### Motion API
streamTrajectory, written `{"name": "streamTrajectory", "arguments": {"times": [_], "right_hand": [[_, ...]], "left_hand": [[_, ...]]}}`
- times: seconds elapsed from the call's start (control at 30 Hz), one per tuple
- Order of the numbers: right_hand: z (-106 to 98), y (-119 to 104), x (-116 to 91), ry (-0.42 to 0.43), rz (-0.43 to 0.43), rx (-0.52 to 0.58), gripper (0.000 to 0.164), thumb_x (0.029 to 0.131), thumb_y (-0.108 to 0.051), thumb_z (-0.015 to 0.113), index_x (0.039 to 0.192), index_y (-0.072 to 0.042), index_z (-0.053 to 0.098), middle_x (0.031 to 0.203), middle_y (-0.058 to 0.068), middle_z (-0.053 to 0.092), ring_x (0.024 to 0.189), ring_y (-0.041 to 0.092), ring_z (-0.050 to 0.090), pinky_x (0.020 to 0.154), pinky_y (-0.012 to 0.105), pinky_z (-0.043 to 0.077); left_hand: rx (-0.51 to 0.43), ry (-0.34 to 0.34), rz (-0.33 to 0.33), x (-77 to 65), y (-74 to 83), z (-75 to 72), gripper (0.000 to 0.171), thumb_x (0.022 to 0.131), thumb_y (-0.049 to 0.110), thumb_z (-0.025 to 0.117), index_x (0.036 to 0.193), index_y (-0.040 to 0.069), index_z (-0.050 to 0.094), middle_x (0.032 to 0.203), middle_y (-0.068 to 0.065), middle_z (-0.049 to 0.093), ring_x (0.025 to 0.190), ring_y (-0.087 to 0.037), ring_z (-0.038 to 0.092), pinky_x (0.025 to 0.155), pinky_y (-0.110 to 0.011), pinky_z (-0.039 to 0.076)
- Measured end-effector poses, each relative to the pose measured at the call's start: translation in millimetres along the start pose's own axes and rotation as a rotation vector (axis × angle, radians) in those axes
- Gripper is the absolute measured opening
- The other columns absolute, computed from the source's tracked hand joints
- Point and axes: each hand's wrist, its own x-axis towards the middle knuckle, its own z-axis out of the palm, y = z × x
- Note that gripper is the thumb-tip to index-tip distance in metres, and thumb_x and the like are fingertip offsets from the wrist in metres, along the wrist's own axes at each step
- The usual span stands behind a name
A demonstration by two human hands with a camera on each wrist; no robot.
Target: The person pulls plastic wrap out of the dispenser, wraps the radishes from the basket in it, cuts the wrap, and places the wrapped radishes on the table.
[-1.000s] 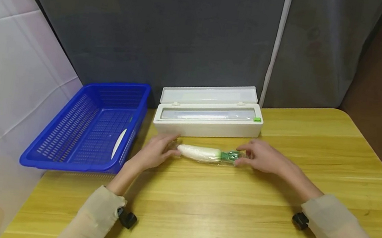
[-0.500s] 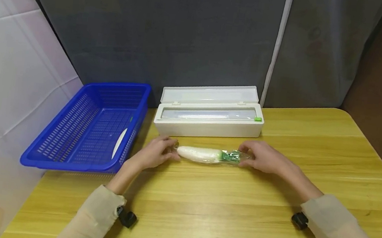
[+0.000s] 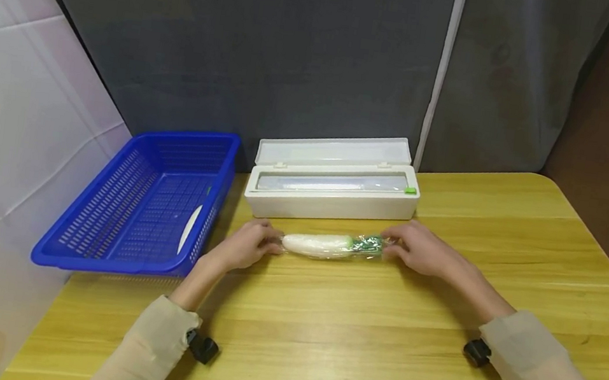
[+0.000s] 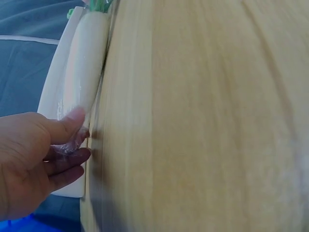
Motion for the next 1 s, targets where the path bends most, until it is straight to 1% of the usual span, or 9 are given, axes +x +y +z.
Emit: {"name": "streamTrajectory", "arguments": {"times": [0.07, 0.23, 0.4, 0.5, 0.6, 0.7, 0.83, 0.9, 1.0], "right_hand": [[0, 0, 0, 0.018, -0.002, -0.009, 0.021, 0.094, -0.007, 0.070, 0.113, 0.001, 0.071, 0.100, 0.003, 0.071, 0.092, 0.020, 0.060, 0.085, 0.047, 0.051], [-1, -1, -2, 0.058, 0.034, -0.021, 0.026, 0.097, -0.006, 0.065, 0.120, 0.005, 0.068, 0.101, 0.007, 0.068, 0.087, 0.019, 0.058, 0.081, 0.044, 0.052], [-3, -2, -4, 0.106, 0.051, -0.027, 0.027, 0.101, -0.006, 0.060, 0.123, 0.008, 0.066, 0.101, 0.010, 0.064, 0.085, 0.020, 0.055, 0.076, 0.042, 0.050], [-4, -3, -5, 0.151, 0.040, -0.036, 0.026, 0.101, -0.004, 0.059, 0.122, 0.008, 0.066, 0.101, 0.012, 0.063, 0.084, 0.020, 0.055, 0.075, 0.042, 0.049], [-4, -5, -5, 0.209, 0.013, -0.040, 0.025, 0.100, 0.000, 0.058, 0.122, 0.010, 0.066, 0.095, 0.009, 0.061, 0.080, 0.017, 0.056, 0.071, 0.038, 0.051], [-5, -8, -5, 0.275, -0.028, -0.031, 0.024, 0.098, 0.004, 0.059, 0.120, 0.010, 0.067, 0.086, 0.004, 0.057, 0.073, 0.013, 0.054, 0.065, 0.031, 0.050], [-7, -8, -6, 0.360, -0.095, -0.013, 0.025, 0.092, 0.009, 0.066, 0.117, 0.008, 0.070, 0.082, 0.000, 0.054, 0.068, 0.009, 0.049, 0.057, 0.023, 0.045], [-9, -7, -8, 0.395, -0.123, -0.005, 0.028, 0.087, 0.011, 0.070, 0.114, 0.006, 0.072, 0.081, -0.001, 0.055, 0.067, 0.008, 0.048, 0.056, 0.020, 0.043], [-13, -5, -11, 0.438, -0.150, 0.004, 0.031, 0.083, 0.012, 0.074, 0.113, 0.004, 0.074, 0.081, -0.002, 0.058, 0.066, 0.007, 0.049, 0.055, 0.017, 0.042]], "left_hand": [[-0.010, 0.002, 0.009, -0.5, -0.7, 0.5, 0.011, 0.093, 0.015, 0.073, 0.088, 0.006, 0.072, 0.079, -0.005, 0.061, 0.077, -0.020, 0.058, 0.072, -0.036, 0.052], [-0.038, 0.017, 0.011, -1.2, 1.3, -0.8, 0.013, 0.097, 0.014, 0.068, 0.090, 0.005, 0.073, 0.078, -0.004, 0.060, 0.077, -0.020, 0.057, 0.071, -0.036, 0.052], [-0.050, 0.024, -0.013, -2.0, 6.2, -4.7, 0.017, 0.100, 0.014, 0.063, 0.093, 0.003, 0.073, 0.079, -0.005, 0.055, 0.076, -0.019, 0.052, 0.070, -0.036, 0.049], [-0.048, 0.028, -0.038, -2.9, 9.2, -7.0, 0.019, 0.101, 0.014, 0.061, 0.097, 0.002, 0.075, 0.084, -0.006, 0.058, 0.080, -0.020, 0.056, 0.075, -0.036, 0.052], [-0.033, 0.053, -0.056, -3.5, 11.2, -8.6, 0.020, 0.101, 0.015, 0.060, 0.097, 0.002, 0.075, 0.089, -0.007, 0.063, 0.085, -0.022, 0.062, 0.080, -0.038, 0.055], [-0.035, 0.092, -0.049, -3.4, 11.8, -9.5, 0.020, 0.101, 0.014, 0.061, 0.090, 0.004, 0.073, 0.082, -0.004, 0.063, 0.079, -0.019, 0.062, 0.077, -0.037, 0.055], [-0.113, 0.123, -0.007, -3.5, 10.3, -10.2, 0.023, 0.101, 0.012, 0.062, 0.080, 0.004, 0.068, 0.068, -0.001, 0.057, 0.067, -0.013, 0.052, 0.066, -0.031, 0.048], [-0.190, 0.129, 0.003, -4.5, 10.1, -10.9, 0.019, 0.099, 0.011, 0.064, 0.084, 0.003, 0.072, 0.068, -0.002, 0.058, 0.066, -0.010, 0.051, 0.063, -0.027, 0.046], [-0.361, 0.123, -0.025, -6.5, 9.8, -11.8, 0.015, 0.099, 0.007, 0.063, 0.097, -0.002, 0.076, 0.069, -0.007, 0.059, 0.065, -0.012, 0.051, 0.061, -0.025, 0.044]]}}
